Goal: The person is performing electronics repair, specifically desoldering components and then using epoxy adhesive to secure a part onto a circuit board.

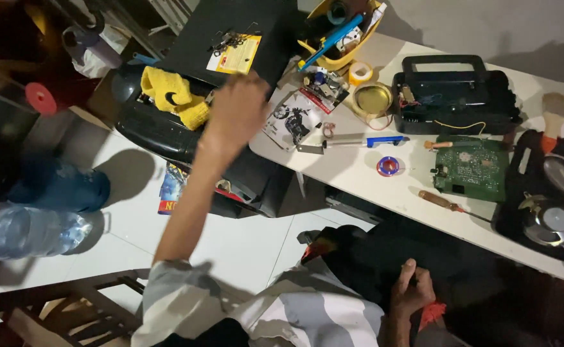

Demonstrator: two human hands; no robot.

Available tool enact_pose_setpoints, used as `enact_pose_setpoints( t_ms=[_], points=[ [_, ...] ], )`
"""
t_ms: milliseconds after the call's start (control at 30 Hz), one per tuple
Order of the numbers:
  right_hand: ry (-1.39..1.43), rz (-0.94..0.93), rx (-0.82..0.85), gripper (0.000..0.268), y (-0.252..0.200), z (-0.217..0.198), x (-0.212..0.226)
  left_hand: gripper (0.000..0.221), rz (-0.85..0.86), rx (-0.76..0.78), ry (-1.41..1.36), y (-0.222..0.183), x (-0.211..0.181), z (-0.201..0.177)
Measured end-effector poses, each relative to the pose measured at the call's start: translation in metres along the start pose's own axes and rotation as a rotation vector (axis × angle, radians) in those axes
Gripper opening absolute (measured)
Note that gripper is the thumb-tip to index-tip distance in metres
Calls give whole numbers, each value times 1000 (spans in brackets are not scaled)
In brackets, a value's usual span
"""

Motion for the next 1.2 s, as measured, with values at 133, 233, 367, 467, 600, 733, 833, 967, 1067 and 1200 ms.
enact_pose_setpoints(
  t_ms=[133,233,367,467,600,733,833,967,1067,1200],
  points=[
    [-36,3,-15,26,-1,4,-1,29,15,-89,-218,-28,-34,48],
    [-35,26,-3,26,3,-5,13,44,-80,49,-358,-42,-33,92],
    [-36,17,-11,25,4,-6,19,79,-84,129,-564,-51,-3,150],
    [-28,20,-17,24,2,-2,11,82,-97,173,-545,-45,-9,125],
    [11,36,-14,21,3,-2,11,67,-108,145,-467,-41,-16,102],
    [-19,-1,-43,26,1,0,4,58,-109,89,-514,-38,-21,89],
    [-11,-22,-36,26,3,-2,9,66,-96,74,-570,-37,-20,90],
    [-15,-8,-20,27,3,-2,7,59,-134,-108,-686,-37,-32,65],
    [-23,-26,-28,29,2,-1,2,48,-123,-262,-639,-30,-38,51],
    [-57,-12,-31,27,1,-2,5,55,-154,-289,-620,-17,-42,29]
  ],
)
Point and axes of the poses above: each hand's wrist, its own y-axis towards the middle knuckle, its own z-axis out of the palm, x = y × z, the point moved 1 cm from there along y, towards the middle knuckle, and after that the axes turned 4 degrees about -y, right-handed, at the moved point
